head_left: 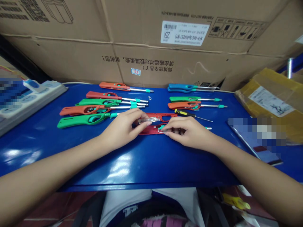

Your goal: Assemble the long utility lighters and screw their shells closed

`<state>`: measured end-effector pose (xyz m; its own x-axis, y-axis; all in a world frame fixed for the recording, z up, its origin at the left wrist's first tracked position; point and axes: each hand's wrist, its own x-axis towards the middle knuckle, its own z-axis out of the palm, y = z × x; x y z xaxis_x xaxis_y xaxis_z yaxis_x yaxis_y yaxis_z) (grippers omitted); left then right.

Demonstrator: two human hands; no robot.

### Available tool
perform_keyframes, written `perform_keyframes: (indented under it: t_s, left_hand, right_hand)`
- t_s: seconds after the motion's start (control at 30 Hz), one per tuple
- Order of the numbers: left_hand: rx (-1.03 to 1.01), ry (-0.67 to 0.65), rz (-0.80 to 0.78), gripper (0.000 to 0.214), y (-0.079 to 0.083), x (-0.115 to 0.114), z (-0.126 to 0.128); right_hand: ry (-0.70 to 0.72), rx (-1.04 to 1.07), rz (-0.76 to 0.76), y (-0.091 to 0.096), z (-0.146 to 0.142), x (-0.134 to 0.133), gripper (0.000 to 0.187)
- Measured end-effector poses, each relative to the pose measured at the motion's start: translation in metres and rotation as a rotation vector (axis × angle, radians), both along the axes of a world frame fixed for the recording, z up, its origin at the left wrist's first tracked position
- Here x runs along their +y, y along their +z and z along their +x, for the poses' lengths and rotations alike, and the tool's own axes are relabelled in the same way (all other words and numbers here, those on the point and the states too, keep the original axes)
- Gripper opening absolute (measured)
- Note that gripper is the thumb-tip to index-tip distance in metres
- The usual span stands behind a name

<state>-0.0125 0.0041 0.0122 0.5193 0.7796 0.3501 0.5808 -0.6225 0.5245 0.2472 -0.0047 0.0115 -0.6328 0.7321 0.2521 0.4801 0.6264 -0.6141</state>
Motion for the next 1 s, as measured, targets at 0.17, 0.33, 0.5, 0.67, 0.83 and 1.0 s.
perform_keyframes:
  t_s: [0.17,0.33,0.5,0.67,0.83,1.0]
  left_hand:
    - [-0.058,-0.071,-0.140,0.027,0.0030,-0.0082,0.0036]
    - [0.005,-0.163,-0.051,0.028,-0.0021,-0.0085,0.0020]
    - [0.057,-0.184,-0.041,0.030,-0.0048,-0.0068,0.0021]
    - [0.079,-0.192,-0.050,0.031,-0.0043,-0.0074,0.0025]
    - [0.095,-0.200,-0.054,0.031,-0.0032,-0.0071,0.0018]
    - [0.108,-0.208,-0.060,0.030,-0.0033,-0.0074,0.0014]
  right_hand:
    - [-0.122,0.149,-0.348,-0.0003,-0.0037,-0.0014,0.008]
    - [-0.119,0.165,-0.337,0.0021,-0.0040,-0.0012,0.009]
    - [-0.046,0.121,-0.056,0.0019,-0.0025,-0.0007,0.012]
    - [-0.026,0.066,0.029,0.0040,-0.0022,-0.0024,0.015]
    - [-0.037,0.038,0.031,0.0057,-0.0009,-0.0028,0.016]
    - [-0.030,0.039,0.041,0.0060,0.0000,-0.0031,0.016]
